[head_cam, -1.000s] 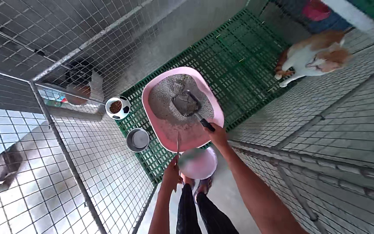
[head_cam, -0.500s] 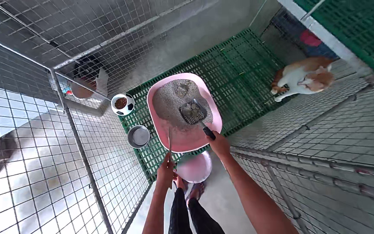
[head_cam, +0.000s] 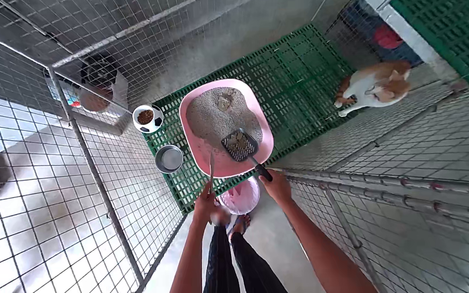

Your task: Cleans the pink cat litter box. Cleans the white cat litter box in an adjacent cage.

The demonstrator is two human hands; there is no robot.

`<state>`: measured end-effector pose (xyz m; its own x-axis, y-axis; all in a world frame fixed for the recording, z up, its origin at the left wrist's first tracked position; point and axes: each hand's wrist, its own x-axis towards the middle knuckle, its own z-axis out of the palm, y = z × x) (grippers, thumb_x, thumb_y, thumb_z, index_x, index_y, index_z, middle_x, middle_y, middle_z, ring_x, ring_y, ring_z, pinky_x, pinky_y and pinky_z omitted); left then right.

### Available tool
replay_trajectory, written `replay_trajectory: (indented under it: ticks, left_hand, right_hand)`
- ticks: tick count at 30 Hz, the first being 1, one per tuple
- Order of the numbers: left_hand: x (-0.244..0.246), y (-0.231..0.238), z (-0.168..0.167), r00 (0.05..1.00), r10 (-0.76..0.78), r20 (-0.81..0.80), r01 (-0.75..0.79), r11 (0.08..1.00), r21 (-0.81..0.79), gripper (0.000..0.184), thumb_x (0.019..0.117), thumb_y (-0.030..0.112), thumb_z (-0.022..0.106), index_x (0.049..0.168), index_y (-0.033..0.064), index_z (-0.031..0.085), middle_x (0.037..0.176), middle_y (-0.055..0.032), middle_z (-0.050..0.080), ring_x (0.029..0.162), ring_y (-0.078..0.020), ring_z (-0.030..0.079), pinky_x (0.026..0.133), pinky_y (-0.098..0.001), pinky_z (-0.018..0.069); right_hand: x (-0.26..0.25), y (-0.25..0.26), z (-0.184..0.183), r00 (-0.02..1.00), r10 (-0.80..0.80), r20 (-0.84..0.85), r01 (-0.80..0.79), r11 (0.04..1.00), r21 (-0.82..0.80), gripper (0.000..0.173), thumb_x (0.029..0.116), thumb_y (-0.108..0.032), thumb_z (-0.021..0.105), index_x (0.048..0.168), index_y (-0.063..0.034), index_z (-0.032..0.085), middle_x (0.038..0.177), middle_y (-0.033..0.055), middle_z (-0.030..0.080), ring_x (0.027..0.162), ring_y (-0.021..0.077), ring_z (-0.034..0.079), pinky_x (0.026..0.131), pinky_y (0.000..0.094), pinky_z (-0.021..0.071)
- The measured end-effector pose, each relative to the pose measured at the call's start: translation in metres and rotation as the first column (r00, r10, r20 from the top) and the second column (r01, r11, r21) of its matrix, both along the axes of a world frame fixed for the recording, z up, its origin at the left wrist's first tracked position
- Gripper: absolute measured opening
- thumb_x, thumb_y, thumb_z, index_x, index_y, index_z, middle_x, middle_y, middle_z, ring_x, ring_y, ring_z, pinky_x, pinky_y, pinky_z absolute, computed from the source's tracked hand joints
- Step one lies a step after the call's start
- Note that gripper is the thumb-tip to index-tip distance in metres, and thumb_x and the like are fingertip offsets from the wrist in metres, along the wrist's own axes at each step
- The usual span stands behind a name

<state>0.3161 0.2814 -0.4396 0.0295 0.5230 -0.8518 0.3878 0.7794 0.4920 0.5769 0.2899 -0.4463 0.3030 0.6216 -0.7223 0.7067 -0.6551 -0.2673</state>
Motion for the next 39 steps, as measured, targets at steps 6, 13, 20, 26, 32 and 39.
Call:
replay_trajectory:
  ticks: [6, 13, 20, 26, 32, 39]
  left_hand:
    - [-0.002, -0.005, -0.008, 1.000, 0.003, -0.022, -0.003, 1.000, -0.020, 0.051, 0.1119, 0.016, 0.040, 0.161, 0.0168, 0.029, 0.113, -0.0191, 0.067, 0.070, -0.0228, 0.067, 0.065, -0.0393, 0.0586]
    - [0.003, -0.005, -0.003, 0.998, 0.060, -0.027, -0.061, 0.998, -0.001, 0.050, 0.1116, 0.015, 0.041, 0.160, 0.0155, 0.031, 0.111, -0.0180, 0.067, 0.068, -0.0204, 0.067, 0.063, -0.0370, 0.0578]
    - [0.005, -0.001, -0.005, 0.999, 0.016, -0.030, -0.016, 1.000, 0.001, 0.050, 0.1114, 0.015, 0.042, 0.160, 0.0144, 0.031, 0.115, -0.0182, 0.066, 0.069, -0.0199, 0.067, 0.063, -0.0361, 0.0583]
    - [0.008, 0.011, -0.009, 0.999, -0.029, -0.037, 0.028, 0.999, -0.027, 0.050, 0.1116, 0.013, 0.040, 0.161, 0.0128, 0.030, 0.114, -0.0196, 0.066, 0.071, -0.0213, 0.067, 0.065, -0.0375, 0.0584]
    - [0.015, 0.035, -0.011, 0.984, -0.141, -0.109, 0.140, 0.990, -0.017, 0.050, 0.1121, 0.017, 0.040, 0.161, 0.0117, 0.029, 0.114, -0.0206, 0.064, 0.074, -0.0239, 0.066, 0.069, -0.0392, 0.0571]
    - [0.034, 0.051, -0.025, 0.873, -0.480, -0.091, 0.470, 0.876, -0.111, 0.046, 0.1119, 0.018, 0.035, 0.158, 0.0094, 0.037, 0.125, -0.0263, 0.063, 0.095, -0.0354, 0.069, 0.086, -0.0503, 0.0561]
  right_hand:
    - [0.004, -0.097, 0.039, 1.000, 0.023, 0.002, -0.023, 1.000, -0.013, 0.047, 0.1041, -0.035, 0.062, 0.142, -0.0067, 0.061, 0.118, 0.0257, 0.071, 0.111, 0.0445, 0.068, 0.096, 0.0642, 0.0498]
    - [0.005, -0.190, 0.031, 1.000, 0.026, -0.001, -0.026, 0.990, -0.142, 0.043, 0.1003, -0.033, 0.067, 0.135, -0.0075, 0.066, 0.112, 0.0238, 0.074, 0.105, 0.0442, 0.071, 0.090, 0.0651, 0.0520]
    - [-0.009, -0.169, -0.035, 0.999, 0.029, -0.046, -0.044, 0.925, -0.377, 0.046, 0.1066, -0.028, 0.053, 0.150, -0.0128, 0.054, 0.128, 0.0226, 0.068, 0.121, 0.0416, 0.065, 0.100, 0.0606, 0.0501]
    - [-0.004, -0.139, -0.040, 0.998, 0.034, -0.048, -0.053, 0.866, -0.498, 0.038, 0.1072, -0.031, 0.050, 0.127, -0.0025, 0.067, 0.129, 0.0226, 0.067, 0.124, 0.0388, 0.063, 0.101, 0.0594, 0.0500]
    - [0.022, -0.133, 0.103, 0.993, -0.106, -0.052, 0.089, 0.961, -0.261, 0.048, 0.0996, -0.026, 0.068, 0.141, -0.0029, 0.059, 0.114, 0.0291, 0.070, 0.106, 0.0467, 0.068, 0.093, 0.0643, 0.0498]
    - [0.003, 0.054, 0.092, 0.998, 0.055, -0.014, -0.056, 0.994, -0.088, 0.046, 0.1090, -0.030, 0.051, 0.146, -0.0019, 0.052, 0.130, 0.0289, 0.064, 0.123, 0.0453, 0.061, 0.103, 0.0621, 0.0460]
